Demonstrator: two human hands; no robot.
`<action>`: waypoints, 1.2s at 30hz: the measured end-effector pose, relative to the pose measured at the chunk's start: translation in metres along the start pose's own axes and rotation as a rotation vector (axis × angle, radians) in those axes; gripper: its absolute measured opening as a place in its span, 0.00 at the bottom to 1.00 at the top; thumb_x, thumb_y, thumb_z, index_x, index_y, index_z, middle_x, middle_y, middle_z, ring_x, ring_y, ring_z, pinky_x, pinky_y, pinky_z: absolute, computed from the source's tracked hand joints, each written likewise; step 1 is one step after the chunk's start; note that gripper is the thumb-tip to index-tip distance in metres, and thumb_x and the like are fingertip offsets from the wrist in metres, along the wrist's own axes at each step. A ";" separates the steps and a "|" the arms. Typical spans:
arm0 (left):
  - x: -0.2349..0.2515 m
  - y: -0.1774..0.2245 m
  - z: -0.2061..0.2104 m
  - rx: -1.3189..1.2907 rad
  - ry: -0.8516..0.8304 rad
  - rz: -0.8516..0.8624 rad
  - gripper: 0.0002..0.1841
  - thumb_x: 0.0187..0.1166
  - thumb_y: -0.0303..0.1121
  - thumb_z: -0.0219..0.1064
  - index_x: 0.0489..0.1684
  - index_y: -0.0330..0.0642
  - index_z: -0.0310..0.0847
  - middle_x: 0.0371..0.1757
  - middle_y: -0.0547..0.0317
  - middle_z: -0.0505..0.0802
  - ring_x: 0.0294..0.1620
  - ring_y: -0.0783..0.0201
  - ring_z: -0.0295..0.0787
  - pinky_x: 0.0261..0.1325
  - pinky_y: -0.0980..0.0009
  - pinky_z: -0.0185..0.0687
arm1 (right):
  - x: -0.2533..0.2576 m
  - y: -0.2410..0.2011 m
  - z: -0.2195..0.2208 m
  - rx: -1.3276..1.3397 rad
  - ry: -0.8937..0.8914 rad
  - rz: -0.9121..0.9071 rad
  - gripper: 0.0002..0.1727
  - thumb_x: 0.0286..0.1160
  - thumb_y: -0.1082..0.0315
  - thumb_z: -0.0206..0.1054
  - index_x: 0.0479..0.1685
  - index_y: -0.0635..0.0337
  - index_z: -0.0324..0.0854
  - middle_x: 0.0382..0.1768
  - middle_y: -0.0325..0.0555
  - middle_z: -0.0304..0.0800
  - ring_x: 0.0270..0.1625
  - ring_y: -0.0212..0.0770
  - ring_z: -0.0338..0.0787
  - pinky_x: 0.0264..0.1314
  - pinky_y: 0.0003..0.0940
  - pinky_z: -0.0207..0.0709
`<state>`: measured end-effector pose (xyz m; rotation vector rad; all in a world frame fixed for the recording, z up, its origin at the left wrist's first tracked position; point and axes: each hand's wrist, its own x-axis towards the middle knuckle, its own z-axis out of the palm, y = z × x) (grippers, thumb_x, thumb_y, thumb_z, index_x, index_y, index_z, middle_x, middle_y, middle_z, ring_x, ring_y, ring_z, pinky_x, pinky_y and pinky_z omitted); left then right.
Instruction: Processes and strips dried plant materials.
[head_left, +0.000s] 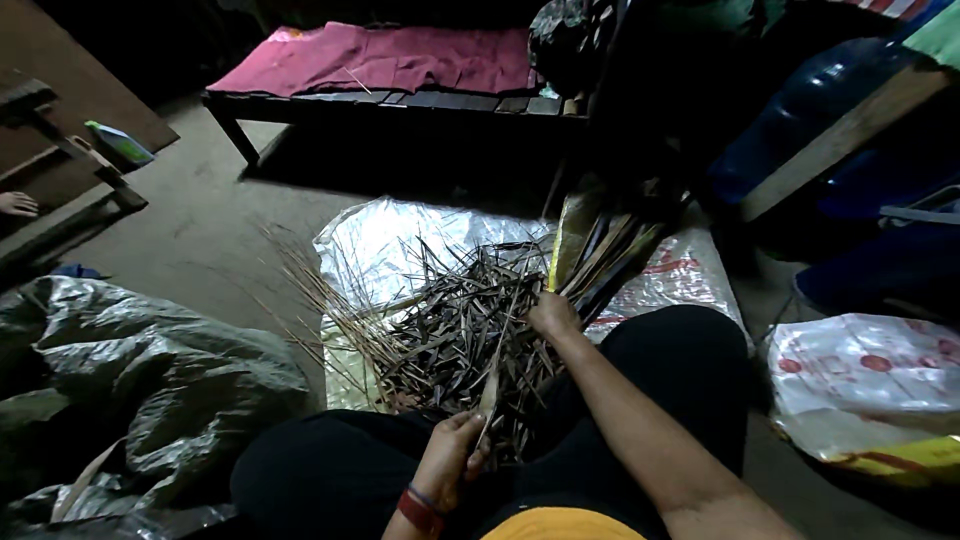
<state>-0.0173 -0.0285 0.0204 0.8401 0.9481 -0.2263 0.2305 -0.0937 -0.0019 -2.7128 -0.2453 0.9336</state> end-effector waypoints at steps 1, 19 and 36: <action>-0.002 0.000 -0.001 0.025 -0.023 0.001 0.11 0.93 0.29 0.50 0.41 0.39 0.76 0.16 0.66 0.76 0.07 0.80 0.61 0.09 0.86 0.57 | 0.004 0.005 -0.002 -0.010 0.010 0.009 0.22 0.88 0.64 0.57 0.74 0.65 0.78 0.74 0.65 0.81 0.79 0.62 0.79 0.79 0.62 0.69; 0.021 0.019 0.004 0.036 0.076 0.082 0.12 0.96 0.33 0.46 0.54 0.37 0.74 0.26 0.60 0.83 0.17 0.72 0.78 0.19 0.79 0.76 | -0.106 0.003 0.052 -0.105 -0.474 -0.517 0.13 0.81 0.71 0.62 0.54 0.71 0.85 0.55 0.66 0.89 0.63 0.62 0.88 0.67 0.62 0.78; 0.020 0.006 0.009 0.118 0.080 0.078 0.13 0.96 0.34 0.45 0.51 0.38 0.75 0.19 0.65 0.75 0.10 0.77 0.61 0.11 0.83 0.56 | -0.086 -0.003 0.047 -0.380 -0.259 -0.423 0.20 0.85 0.70 0.57 0.71 0.69 0.77 0.69 0.67 0.83 0.70 0.66 0.85 0.69 0.62 0.76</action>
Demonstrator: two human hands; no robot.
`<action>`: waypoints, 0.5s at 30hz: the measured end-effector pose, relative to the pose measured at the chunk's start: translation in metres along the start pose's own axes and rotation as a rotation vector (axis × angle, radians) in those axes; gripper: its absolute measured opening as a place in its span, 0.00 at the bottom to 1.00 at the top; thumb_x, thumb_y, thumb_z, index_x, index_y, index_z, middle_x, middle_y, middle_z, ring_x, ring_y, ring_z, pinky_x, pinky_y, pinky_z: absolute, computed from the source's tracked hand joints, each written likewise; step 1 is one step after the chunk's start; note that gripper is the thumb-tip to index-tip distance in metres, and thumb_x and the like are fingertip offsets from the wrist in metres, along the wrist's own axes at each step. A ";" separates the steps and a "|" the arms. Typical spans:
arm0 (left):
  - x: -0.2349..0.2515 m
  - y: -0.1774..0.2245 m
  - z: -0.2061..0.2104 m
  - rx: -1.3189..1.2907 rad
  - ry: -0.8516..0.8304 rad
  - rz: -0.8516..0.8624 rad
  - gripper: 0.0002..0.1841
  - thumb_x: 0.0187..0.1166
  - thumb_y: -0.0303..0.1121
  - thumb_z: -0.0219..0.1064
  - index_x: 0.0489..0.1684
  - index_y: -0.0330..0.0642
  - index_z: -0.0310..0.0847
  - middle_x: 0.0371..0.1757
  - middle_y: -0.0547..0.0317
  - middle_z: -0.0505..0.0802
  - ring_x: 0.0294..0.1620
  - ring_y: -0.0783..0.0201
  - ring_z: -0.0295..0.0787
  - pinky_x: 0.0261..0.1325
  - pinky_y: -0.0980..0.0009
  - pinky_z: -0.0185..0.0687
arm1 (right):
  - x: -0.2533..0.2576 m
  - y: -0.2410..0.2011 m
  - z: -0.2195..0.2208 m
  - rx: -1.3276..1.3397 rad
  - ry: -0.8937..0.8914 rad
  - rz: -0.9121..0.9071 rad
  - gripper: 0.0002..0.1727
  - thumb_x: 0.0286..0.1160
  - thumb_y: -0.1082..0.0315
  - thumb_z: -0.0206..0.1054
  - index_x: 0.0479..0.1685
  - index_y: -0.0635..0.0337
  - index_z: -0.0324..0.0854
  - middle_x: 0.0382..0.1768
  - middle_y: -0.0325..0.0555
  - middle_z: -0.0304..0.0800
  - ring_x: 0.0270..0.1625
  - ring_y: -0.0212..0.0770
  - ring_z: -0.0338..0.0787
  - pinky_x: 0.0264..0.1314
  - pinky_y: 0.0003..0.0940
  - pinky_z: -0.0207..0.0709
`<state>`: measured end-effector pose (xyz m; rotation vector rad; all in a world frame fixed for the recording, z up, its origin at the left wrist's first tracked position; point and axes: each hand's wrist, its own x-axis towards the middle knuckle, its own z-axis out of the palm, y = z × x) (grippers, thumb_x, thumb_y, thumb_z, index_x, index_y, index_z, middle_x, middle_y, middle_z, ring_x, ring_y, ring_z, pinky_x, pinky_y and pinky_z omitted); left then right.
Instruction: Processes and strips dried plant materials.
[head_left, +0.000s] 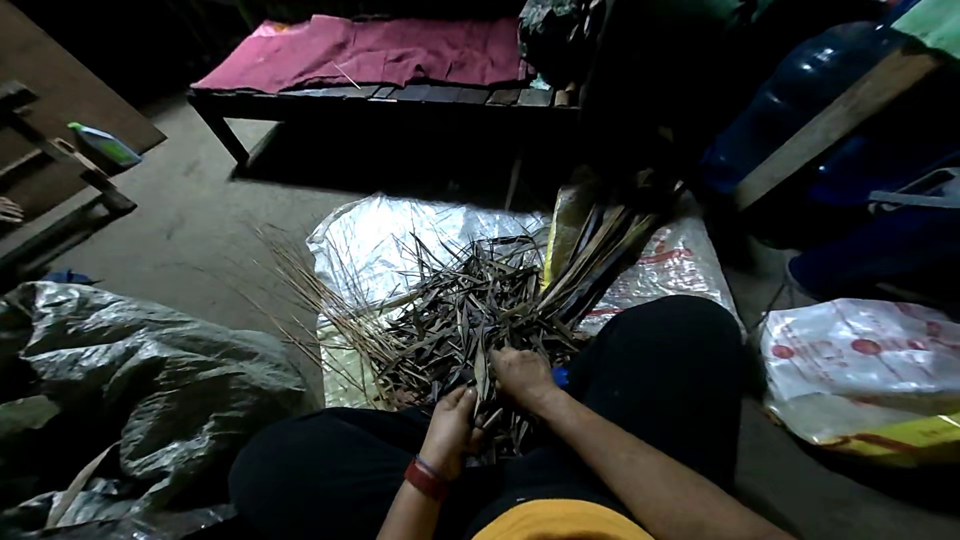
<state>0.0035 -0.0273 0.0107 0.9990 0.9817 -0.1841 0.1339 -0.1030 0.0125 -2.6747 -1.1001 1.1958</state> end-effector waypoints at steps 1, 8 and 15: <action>0.000 -0.001 0.000 0.029 0.004 0.025 0.13 0.96 0.34 0.45 0.51 0.38 0.75 0.20 0.65 0.75 0.10 0.77 0.62 0.12 0.82 0.57 | 0.001 -0.001 -0.002 0.010 0.026 0.032 0.21 0.86 0.70 0.56 0.73 0.68 0.76 0.70 0.67 0.82 0.70 0.66 0.85 0.70 0.62 0.76; -0.007 -0.005 -0.004 0.149 -0.006 0.120 0.13 0.95 0.31 0.47 0.47 0.36 0.77 0.21 0.65 0.76 0.13 0.75 0.66 0.16 0.80 0.63 | 0.040 0.024 -0.044 0.217 0.174 0.281 0.22 0.89 0.62 0.57 0.75 0.65 0.78 0.72 0.66 0.83 0.77 0.64 0.80 0.77 0.63 0.71; -0.015 -0.006 -0.006 0.130 -0.086 0.145 0.13 0.95 0.31 0.47 0.47 0.39 0.78 0.19 0.68 0.76 0.12 0.78 0.64 0.15 0.82 0.61 | 0.068 0.045 -0.064 0.257 0.300 0.343 0.22 0.87 0.66 0.59 0.76 0.61 0.78 0.71 0.66 0.84 0.75 0.67 0.82 0.73 0.68 0.71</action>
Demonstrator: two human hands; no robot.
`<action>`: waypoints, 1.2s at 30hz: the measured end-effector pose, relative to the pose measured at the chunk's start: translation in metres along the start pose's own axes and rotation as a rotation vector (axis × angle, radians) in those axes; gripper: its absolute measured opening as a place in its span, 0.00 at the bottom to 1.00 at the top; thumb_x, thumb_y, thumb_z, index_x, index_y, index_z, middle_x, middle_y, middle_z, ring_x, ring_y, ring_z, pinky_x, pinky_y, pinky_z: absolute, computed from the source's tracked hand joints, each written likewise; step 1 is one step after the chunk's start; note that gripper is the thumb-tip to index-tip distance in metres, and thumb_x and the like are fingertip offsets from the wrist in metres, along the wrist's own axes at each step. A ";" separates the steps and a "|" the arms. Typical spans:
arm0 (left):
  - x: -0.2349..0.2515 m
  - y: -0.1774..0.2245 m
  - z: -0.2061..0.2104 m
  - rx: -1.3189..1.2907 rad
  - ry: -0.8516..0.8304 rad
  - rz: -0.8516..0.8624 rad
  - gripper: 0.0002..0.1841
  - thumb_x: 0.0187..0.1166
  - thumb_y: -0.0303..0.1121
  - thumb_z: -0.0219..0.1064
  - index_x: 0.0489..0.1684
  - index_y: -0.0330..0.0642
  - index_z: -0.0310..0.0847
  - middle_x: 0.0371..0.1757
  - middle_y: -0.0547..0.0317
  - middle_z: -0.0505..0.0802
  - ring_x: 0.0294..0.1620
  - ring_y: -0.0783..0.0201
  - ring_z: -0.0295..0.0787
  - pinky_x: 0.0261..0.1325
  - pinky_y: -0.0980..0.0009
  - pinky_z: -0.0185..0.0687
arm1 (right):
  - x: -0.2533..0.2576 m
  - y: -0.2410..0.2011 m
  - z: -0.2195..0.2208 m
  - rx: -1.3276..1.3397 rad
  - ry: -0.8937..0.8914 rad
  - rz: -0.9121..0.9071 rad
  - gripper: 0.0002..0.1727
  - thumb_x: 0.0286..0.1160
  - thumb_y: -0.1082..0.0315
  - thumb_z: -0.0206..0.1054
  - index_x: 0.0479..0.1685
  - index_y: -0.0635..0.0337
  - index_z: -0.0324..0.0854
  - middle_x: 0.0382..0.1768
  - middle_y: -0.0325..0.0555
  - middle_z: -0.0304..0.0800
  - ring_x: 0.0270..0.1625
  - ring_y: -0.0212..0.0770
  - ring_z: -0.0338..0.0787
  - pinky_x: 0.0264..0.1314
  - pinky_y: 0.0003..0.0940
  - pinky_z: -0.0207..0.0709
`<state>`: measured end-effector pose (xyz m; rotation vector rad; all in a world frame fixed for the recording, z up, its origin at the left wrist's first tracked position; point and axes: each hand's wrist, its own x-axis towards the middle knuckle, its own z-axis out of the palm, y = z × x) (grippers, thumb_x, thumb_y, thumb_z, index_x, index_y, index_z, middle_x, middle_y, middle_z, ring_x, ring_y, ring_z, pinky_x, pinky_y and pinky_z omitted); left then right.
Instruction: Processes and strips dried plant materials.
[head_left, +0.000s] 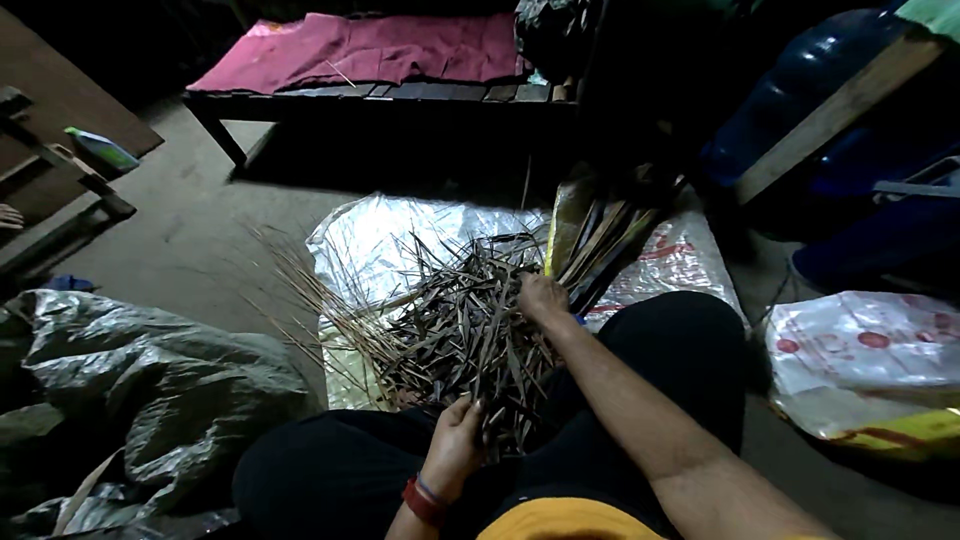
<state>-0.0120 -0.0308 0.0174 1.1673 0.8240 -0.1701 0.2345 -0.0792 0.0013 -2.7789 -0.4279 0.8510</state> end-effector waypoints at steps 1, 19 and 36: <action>-0.004 -0.003 -0.003 0.007 -0.013 -0.004 0.13 0.94 0.31 0.47 0.47 0.39 0.78 0.19 0.68 0.77 0.12 0.78 0.64 0.15 0.82 0.61 | 0.011 0.008 -0.002 0.033 0.005 0.034 0.22 0.87 0.65 0.59 0.75 0.63 0.79 0.71 0.68 0.83 0.75 0.69 0.81 0.73 0.71 0.71; 0.049 0.030 -0.011 0.859 0.226 0.376 0.22 0.85 0.26 0.61 0.78 0.29 0.75 0.72 0.31 0.84 0.70 0.40 0.84 0.75 0.49 0.75 | -0.028 -0.001 -0.064 0.810 0.296 -0.602 0.16 0.90 0.65 0.57 0.37 0.63 0.85 0.26 0.36 0.82 0.23 0.25 0.77 0.32 0.25 0.76; 0.072 0.044 -0.023 0.249 0.370 0.666 0.06 0.79 0.22 0.67 0.45 0.28 0.88 0.32 0.60 0.94 0.28 0.78 0.88 0.37 0.79 0.86 | -0.073 0.037 0.017 0.390 -0.245 -0.297 0.23 0.89 0.61 0.61 0.72 0.70 0.78 0.64 0.69 0.85 0.66 0.61 0.86 0.73 0.58 0.75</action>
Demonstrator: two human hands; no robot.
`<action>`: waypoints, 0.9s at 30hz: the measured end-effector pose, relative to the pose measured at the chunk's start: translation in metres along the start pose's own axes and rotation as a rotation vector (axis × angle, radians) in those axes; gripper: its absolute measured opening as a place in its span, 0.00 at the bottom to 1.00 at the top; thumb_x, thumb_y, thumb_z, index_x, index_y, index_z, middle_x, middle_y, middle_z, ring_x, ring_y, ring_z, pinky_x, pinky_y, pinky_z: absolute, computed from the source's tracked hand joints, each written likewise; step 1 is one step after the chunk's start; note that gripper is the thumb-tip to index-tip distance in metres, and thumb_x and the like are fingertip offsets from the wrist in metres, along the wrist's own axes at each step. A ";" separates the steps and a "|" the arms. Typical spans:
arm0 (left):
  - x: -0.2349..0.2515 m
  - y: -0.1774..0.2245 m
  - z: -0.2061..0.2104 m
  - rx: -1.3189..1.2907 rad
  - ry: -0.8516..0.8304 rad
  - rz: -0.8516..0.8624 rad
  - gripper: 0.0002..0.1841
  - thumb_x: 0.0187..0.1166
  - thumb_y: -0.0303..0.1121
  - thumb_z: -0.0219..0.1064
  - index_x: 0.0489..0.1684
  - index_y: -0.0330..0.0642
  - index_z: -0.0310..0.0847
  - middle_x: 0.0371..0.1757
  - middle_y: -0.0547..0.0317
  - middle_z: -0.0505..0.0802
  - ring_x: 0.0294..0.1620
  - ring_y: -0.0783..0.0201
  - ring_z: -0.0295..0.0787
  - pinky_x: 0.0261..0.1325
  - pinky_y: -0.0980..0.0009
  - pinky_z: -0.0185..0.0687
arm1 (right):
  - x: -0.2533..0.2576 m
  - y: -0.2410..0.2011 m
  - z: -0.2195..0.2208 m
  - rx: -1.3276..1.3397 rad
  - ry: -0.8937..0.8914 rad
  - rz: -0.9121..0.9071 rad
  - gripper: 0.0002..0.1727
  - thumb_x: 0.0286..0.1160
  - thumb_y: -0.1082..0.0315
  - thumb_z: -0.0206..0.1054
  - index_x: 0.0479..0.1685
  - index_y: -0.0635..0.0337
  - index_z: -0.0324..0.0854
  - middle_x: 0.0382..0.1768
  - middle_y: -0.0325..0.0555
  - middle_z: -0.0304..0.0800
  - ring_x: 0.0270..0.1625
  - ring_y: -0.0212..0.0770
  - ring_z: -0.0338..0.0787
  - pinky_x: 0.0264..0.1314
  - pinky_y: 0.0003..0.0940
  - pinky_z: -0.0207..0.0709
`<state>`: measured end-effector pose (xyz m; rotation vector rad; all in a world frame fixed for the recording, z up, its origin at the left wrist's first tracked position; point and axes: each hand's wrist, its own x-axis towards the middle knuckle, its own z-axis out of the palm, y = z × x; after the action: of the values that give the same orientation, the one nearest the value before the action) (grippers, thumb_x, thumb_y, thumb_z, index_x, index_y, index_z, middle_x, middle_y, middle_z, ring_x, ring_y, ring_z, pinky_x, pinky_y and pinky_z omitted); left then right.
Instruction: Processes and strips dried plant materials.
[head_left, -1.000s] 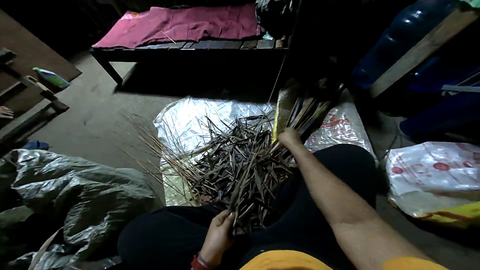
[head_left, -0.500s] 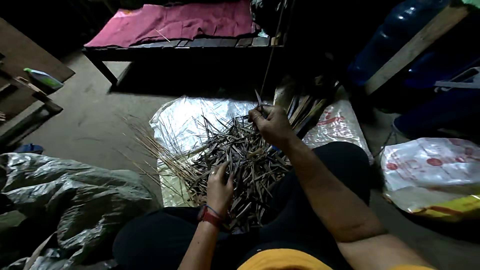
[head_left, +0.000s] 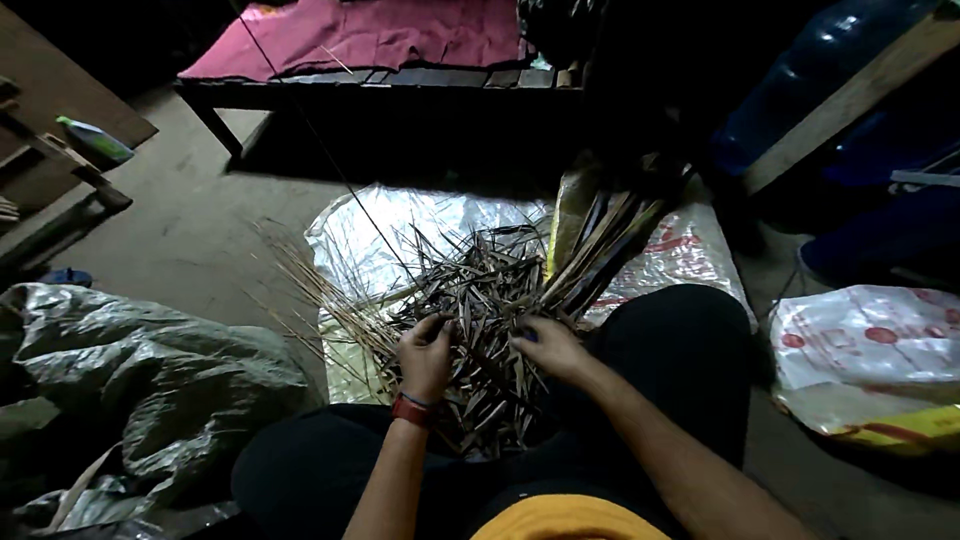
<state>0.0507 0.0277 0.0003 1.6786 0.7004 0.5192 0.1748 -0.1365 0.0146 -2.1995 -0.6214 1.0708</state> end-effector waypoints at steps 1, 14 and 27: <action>0.000 -0.003 -0.002 -0.026 0.026 0.003 0.06 0.78 0.21 0.67 0.44 0.28 0.88 0.32 0.60 0.94 0.28 0.78 0.88 0.36 0.79 0.87 | -0.007 0.009 0.009 -0.009 -0.035 0.046 0.23 0.90 0.62 0.61 0.73 0.71 0.77 0.65 0.69 0.85 0.68 0.61 0.86 0.75 0.57 0.73; -0.005 -0.014 0.005 -0.015 0.203 0.184 0.06 0.77 0.20 0.66 0.41 0.25 0.88 0.33 0.58 0.94 0.30 0.79 0.89 0.39 0.80 0.88 | -0.022 -0.059 0.049 -0.100 -0.203 0.027 0.24 0.98 0.60 0.45 0.75 0.71 0.72 0.58 0.68 0.86 0.63 0.60 0.88 0.70 0.54 0.77; 0.024 0.010 -0.055 -0.017 0.320 0.305 0.03 0.77 0.20 0.66 0.39 0.31 0.85 0.27 0.70 0.92 0.26 0.80 0.89 0.34 0.78 0.89 | 0.020 -0.051 0.044 -0.095 -0.122 0.094 0.24 0.97 0.61 0.46 0.70 0.74 0.75 0.65 0.70 0.83 0.70 0.62 0.85 0.75 0.56 0.74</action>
<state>0.0327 0.0818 0.0207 1.7138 0.6666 1.0231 0.1434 -0.0740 0.0180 -2.2768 -0.6393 1.2554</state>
